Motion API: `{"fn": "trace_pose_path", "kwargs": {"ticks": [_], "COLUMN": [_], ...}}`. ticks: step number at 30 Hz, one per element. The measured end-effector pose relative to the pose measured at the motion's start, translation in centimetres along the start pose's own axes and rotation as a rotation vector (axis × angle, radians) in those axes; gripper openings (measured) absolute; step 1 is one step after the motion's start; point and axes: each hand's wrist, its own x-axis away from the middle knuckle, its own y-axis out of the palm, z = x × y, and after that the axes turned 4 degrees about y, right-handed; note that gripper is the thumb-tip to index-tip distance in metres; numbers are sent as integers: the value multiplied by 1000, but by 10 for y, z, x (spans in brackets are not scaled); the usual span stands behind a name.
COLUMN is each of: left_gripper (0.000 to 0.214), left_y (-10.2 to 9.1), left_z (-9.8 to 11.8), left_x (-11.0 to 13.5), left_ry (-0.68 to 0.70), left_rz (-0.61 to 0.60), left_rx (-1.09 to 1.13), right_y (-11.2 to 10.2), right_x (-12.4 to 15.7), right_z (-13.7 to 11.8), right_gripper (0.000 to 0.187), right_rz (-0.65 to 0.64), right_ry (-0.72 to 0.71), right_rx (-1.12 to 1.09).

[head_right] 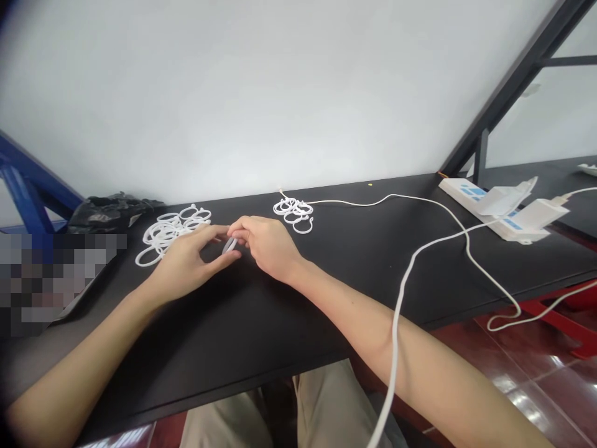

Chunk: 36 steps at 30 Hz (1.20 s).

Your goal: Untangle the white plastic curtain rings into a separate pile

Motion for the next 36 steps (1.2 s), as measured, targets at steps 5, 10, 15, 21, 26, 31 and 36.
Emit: {"fn": "trace_pose_path", "kwargs": {"ticks": [5, 10, 15, 21, 26, 31, 36], "left_gripper": [31, 22, 23, 19, 19, 20, 30], "left_y": [1, -2, -6, 0, -3, -6, -2], "left_z": [-4, -22, -26, -23, -36, -33, -11], "left_x": [-3, -6, -5, -3, 1, 0, -6], "left_ry": [-57, -195, -217, -70, -133, -165, -205], "left_rz": [75, 246, 232, -84, 18, 104, 116], "left_rx": [-49, -182, -205, -220, -452, -497, -187], "right_y": [2, -8, -25, -38, -36, -26, -12], "right_x": [2, -4, -11, -11, -11, -9, -1], "right_z": [2, 12, 26, 33, 32, 24, 6], "right_gripper": [28, 26, 24, 22, 20, 17, 14], "right_rz": [-32, 29, 91, 105, -9, -90, -117], "right_ry": [30, 133, 222, 317, 310, 207, 24], "right_rx": [62, 325, 696, 919, 903, 642, 346]}}
